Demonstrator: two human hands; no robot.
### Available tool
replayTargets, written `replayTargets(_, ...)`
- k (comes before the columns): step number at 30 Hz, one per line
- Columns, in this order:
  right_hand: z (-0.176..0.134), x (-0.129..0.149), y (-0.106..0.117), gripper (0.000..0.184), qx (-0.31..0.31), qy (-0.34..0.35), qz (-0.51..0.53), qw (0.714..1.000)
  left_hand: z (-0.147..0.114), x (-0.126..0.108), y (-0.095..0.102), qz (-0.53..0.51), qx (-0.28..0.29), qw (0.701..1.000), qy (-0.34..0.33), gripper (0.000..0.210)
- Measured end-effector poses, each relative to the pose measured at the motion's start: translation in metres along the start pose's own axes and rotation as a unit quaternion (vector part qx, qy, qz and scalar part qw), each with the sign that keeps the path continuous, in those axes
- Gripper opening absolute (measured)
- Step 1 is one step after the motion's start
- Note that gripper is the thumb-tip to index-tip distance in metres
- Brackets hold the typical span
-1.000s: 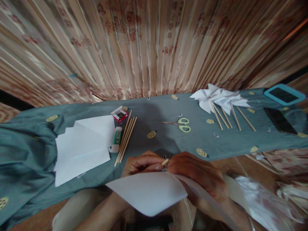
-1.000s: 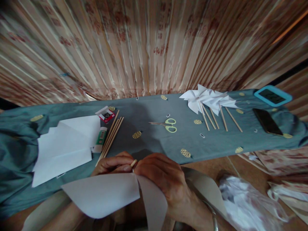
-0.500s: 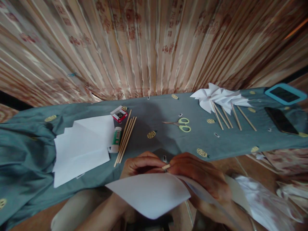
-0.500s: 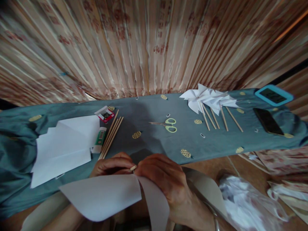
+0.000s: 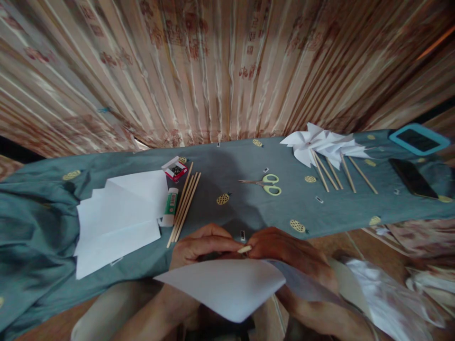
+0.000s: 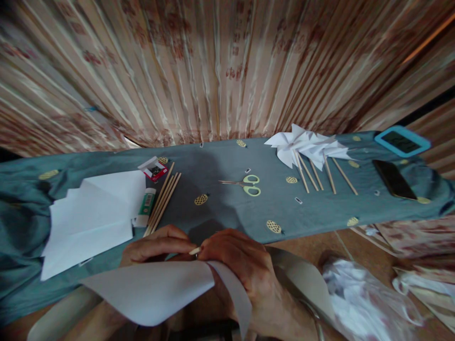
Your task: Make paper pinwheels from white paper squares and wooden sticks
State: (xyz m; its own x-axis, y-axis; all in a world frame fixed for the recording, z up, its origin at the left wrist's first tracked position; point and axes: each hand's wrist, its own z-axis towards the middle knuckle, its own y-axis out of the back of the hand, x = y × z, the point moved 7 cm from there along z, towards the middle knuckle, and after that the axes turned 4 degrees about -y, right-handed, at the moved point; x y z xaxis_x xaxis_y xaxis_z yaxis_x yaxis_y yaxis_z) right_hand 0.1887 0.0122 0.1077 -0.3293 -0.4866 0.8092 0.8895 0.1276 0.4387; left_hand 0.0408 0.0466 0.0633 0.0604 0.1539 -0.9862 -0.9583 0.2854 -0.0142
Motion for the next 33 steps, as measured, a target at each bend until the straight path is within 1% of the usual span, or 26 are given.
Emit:
replayTargets(3, 0.001, -0.005, -0.001, 0.011, -0.011, -0.039, 0.019, 0.999, 0.000, -0.002, 0.001, 0.015, 0.000, 1.000, 0.005, 0.014)
replayTargets(6, -0.001, -0.021, -0.005, 0.010, -0.023, -0.126, 0.076, 0.989, 0.001, 0.001, 0.003, 0.019, -0.014, 0.999, 0.028, 0.011)
replayTargets(8, -0.003, -0.035, -0.009, 0.015, -0.031, -0.183, 0.112, 0.976, 0.001, 0.005, 0.004, 0.028, -0.028, 0.998, 0.054, 0.008)
replayTargets(9, -0.003, -0.041, -0.010, 0.017, -0.038, -0.199, 0.121, 0.972, 0.001, 0.008, 0.004, 0.032, -0.035, 0.996, 0.070, 0.007)
replayTargets(12, 0.000, -0.053, -0.013, 0.020, -0.063, -0.207, 0.121, 0.969, 0.002, 0.021, 0.005, 0.027, -0.054, 0.992, 0.111, 0.015)
replayTargets(13, 0.002, -0.057, -0.014, 0.021, -0.070, -0.209, 0.121, 0.968, 0.003, 0.025, 0.007, 0.021, -0.064, 0.991, 0.117, 0.015)
replayTargets(16, 0.006, -0.070, -0.019, 0.025, -0.075, -0.238, 0.126, 0.960, 0.008, 0.033, 0.012, 0.037, -0.091, 0.990, 0.098, 0.013)
replayTargets(19, 0.008, -0.082, -0.024, 0.027, -0.074, -0.282, 0.132, 0.947, 0.011, 0.041, 0.018, 0.071, -0.110, 0.986, 0.099, 0.012)
replayTargets(23, 0.008, -0.092, -0.028, 0.031, -0.091, -0.321, 0.144, 0.932, 0.014, 0.049, 0.018, 0.061, -0.108, 0.986, 0.112, 0.013)
replayTargets(27, 0.008, -0.099, -0.030, 0.036, -0.099, -0.337, 0.148, 0.925, 0.015, 0.056, 0.020, 0.046, -0.118, 0.984, 0.124, 0.016)
replayTargets(33, 0.008, -0.105, -0.033, 0.038, -0.088, -0.323, 0.149, 0.931, 0.017, 0.068, 0.020, 0.028, -0.121, 0.985, 0.121, 0.016)
